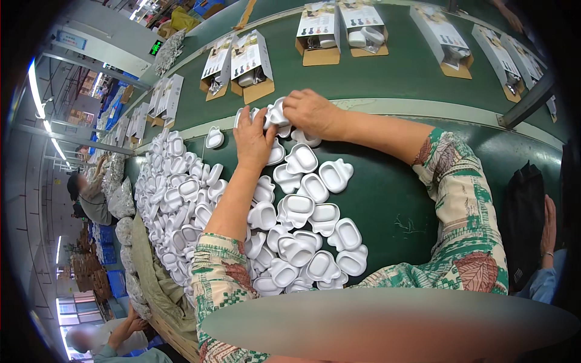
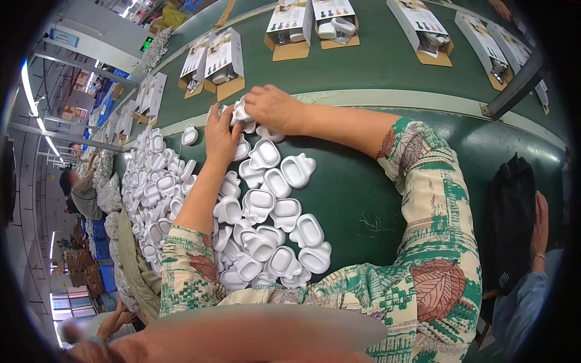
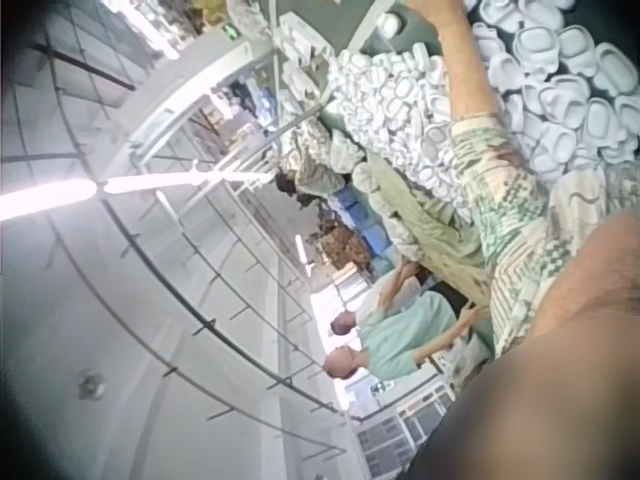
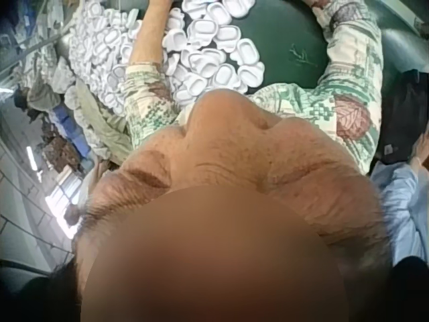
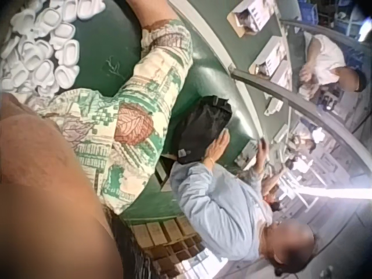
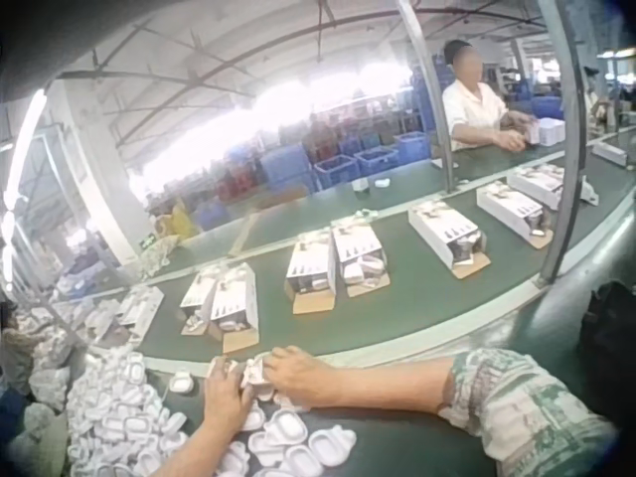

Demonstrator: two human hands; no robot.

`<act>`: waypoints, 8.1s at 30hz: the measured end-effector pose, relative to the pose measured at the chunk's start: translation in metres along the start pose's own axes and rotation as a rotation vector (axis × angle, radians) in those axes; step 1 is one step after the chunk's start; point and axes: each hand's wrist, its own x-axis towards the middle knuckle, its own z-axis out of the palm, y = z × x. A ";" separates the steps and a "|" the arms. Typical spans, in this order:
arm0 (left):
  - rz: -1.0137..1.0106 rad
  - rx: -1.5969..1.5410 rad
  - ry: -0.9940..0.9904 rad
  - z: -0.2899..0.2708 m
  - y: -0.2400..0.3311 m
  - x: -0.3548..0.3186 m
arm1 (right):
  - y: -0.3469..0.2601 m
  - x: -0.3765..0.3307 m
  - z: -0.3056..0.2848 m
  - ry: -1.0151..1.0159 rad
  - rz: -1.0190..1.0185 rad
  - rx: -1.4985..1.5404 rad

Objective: The person picks up white plastic inserts from a pile and places them into cardboard boxes on a conveyor belt. The person handles the inserts one at a time, sometimes turning them over before sliding them into the boxes.

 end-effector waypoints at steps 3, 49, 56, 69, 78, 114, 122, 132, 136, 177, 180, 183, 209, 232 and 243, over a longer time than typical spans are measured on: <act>-0.022 -0.005 0.004 -0.003 0.001 0.000 | 0.028 -0.002 -0.026 -0.001 0.037 -0.221; -0.036 -0.012 -0.015 0.003 0.001 -0.001 | 0.000 -0.017 -0.001 -0.072 -0.114 0.031; -0.027 -0.022 -0.008 0.003 0.002 -0.001 | 0.027 -0.029 -0.015 -0.152 -0.007 0.041; -0.007 -0.033 -0.012 0.002 0.003 0.000 | 0.137 -0.044 -0.049 -0.073 0.459 -0.608; 0.072 -0.096 -0.123 0.004 0.006 0.000 | 0.052 -0.015 -0.014 0.026 0.113 -0.054; -0.106 -0.144 -0.061 0.000 0.019 0.001 | 0.050 -0.041 -0.034 -0.235 0.410 -0.302; -0.129 -0.175 -0.050 -0.001 0.017 0.000 | 0.044 -0.040 -0.041 -0.271 0.287 -0.411; -0.067 -0.212 -0.032 -0.005 0.022 0.000 | 0.054 -0.026 -0.043 -0.193 0.312 -0.213; -0.030 -0.218 -0.015 -0.002 0.023 0.001 | 0.104 -0.021 -0.029 -0.062 0.302 -0.320; 0.387 -0.072 -0.125 0.044 0.135 0.121 | -0.037 -0.092 -0.075 -0.288 -0.172 0.429; 0.443 -0.021 0.033 0.059 0.157 0.131 | -0.038 -0.091 -0.069 -0.363 -0.220 0.360; 0.324 0.182 0.052 0.070 0.168 0.138 | -0.037 -0.091 -0.064 -0.327 -0.241 0.282; 0.329 -0.088 -0.498 -0.046 0.127 -0.060 | 0.094 -0.066 -0.049 -0.029 0.298 -0.555; 0.473 -0.181 -0.657 -0.078 0.149 -0.111 | 0.034 -0.027 -0.014 -0.232 -0.098 0.034; 0.217 -0.136 -0.369 -0.048 0.128 -0.081 | 0.058 -0.032 -0.020 -0.066 0.010 -0.151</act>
